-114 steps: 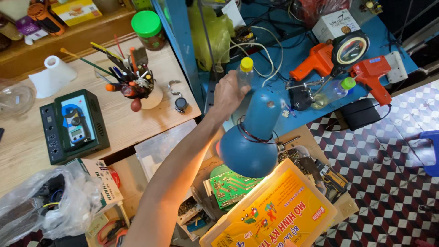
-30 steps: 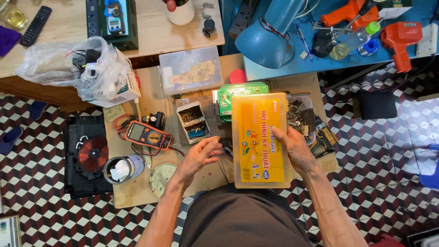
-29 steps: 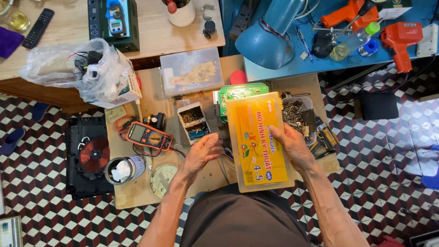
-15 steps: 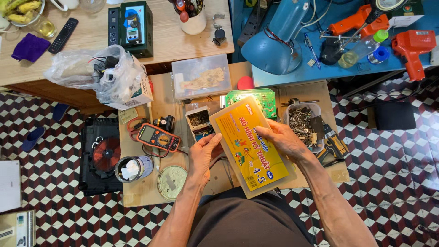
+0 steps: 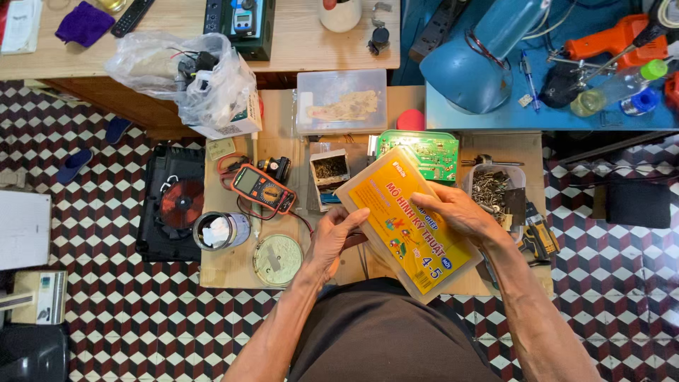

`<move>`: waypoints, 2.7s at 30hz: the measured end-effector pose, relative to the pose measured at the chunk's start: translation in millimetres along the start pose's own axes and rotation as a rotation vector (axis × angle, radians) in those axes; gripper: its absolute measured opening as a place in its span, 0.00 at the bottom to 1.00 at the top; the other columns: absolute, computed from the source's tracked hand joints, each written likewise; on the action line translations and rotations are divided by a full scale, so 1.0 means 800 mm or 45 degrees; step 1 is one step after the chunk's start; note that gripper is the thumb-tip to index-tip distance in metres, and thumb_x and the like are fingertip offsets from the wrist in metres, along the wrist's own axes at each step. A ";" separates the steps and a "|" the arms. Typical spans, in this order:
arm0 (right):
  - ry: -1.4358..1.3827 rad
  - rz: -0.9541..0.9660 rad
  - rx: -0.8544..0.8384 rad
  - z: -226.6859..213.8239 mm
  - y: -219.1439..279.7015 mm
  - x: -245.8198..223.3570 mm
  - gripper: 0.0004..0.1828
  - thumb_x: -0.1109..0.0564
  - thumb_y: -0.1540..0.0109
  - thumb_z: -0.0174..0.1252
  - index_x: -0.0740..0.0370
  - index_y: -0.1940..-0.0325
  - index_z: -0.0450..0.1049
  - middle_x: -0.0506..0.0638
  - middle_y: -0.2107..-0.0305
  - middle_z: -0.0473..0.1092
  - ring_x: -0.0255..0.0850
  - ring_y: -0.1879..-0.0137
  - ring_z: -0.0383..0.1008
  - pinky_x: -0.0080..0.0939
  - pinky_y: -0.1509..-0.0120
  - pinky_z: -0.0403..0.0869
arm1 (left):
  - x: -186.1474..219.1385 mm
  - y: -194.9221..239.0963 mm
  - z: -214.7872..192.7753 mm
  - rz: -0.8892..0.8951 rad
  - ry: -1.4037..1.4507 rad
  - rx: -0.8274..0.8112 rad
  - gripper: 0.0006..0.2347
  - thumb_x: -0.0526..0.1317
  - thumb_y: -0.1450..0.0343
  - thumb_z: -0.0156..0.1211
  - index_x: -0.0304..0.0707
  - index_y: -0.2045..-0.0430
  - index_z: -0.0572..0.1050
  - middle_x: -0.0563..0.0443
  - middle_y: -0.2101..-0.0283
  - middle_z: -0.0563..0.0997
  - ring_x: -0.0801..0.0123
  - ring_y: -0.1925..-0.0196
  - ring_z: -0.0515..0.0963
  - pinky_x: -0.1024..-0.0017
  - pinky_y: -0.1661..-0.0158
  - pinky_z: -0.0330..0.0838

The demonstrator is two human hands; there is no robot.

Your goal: The person sorts through various electronic components and tools on a cluttered workbench. They open and close several storage containers, handle small parts, and inspect a component under a lamp.

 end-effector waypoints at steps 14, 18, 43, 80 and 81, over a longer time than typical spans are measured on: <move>-0.852 0.058 0.372 0.011 0.061 0.080 0.27 0.47 0.36 0.53 0.66 0.39 0.71 0.59 0.53 0.78 0.45 0.48 0.81 0.46 0.45 0.80 | 0.039 0.021 -0.036 0.402 0.535 0.380 0.19 0.45 0.30 0.65 0.43 0.47 0.72 0.56 0.51 0.78 0.73 0.52 0.78 0.68 0.56 0.74; -1.041 -0.245 0.562 -0.008 0.020 0.078 0.20 0.56 0.33 0.56 0.68 0.39 0.70 0.57 0.54 0.76 0.46 0.51 0.79 0.45 0.46 0.80 | 0.018 -0.048 0.023 0.418 0.622 0.320 0.17 0.46 0.30 0.64 0.39 0.51 0.71 0.53 0.53 0.78 0.71 0.52 0.78 0.64 0.51 0.76; -0.856 -0.318 1.067 -0.148 -0.037 0.151 0.17 0.62 0.40 0.67 0.66 0.48 0.74 0.50 0.63 0.78 0.35 0.65 0.78 0.29 0.68 0.66 | -0.115 -0.093 0.067 -0.244 0.721 0.417 0.20 0.48 0.39 0.74 0.34 0.62 0.77 0.45 0.69 0.84 0.66 0.72 0.83 0.68 0.65 0.85; -0.739 -0.151 1.049 -0.158 0.005 0.126 0.32 0.36 0.33 0.47 0.65 0.39 0.69 0.54 0.53 0.76 0.43 0.67 0.79 0.35 0.67 0.72 | 0.114 -0.041 0.121 1.658 -1.806 -0.118 0.23 0.47 0.33 0.70 0.47 0.43 0.75 0.47 0.40 0.78 0.50 0.35 0.74 0.58 0.44 0.75; -0.711 -0.122 1.012 -0.158 0.000 0.128 0.33 0.35 0.33 0.47 0.66 0.39 0.70 0.54 0.53 0.77 0.43 0.67 0.79 0.35 0.67 0.72 | 0.122 -0.038 0.121 1.682 -1.778 -0.098 0.22 0.45 0.32 0.69 0.46 0.43 0.76 0.48 0.42 0.80 0.52 0.37 0.76 0.61 0.47 0.77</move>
Point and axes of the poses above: each hand's wrist, its own y-axis away from the middle knuckle, its own z-axis out of the palm, x = y × z, the point moved 9 cm from there along -y, towards the middle knuckle
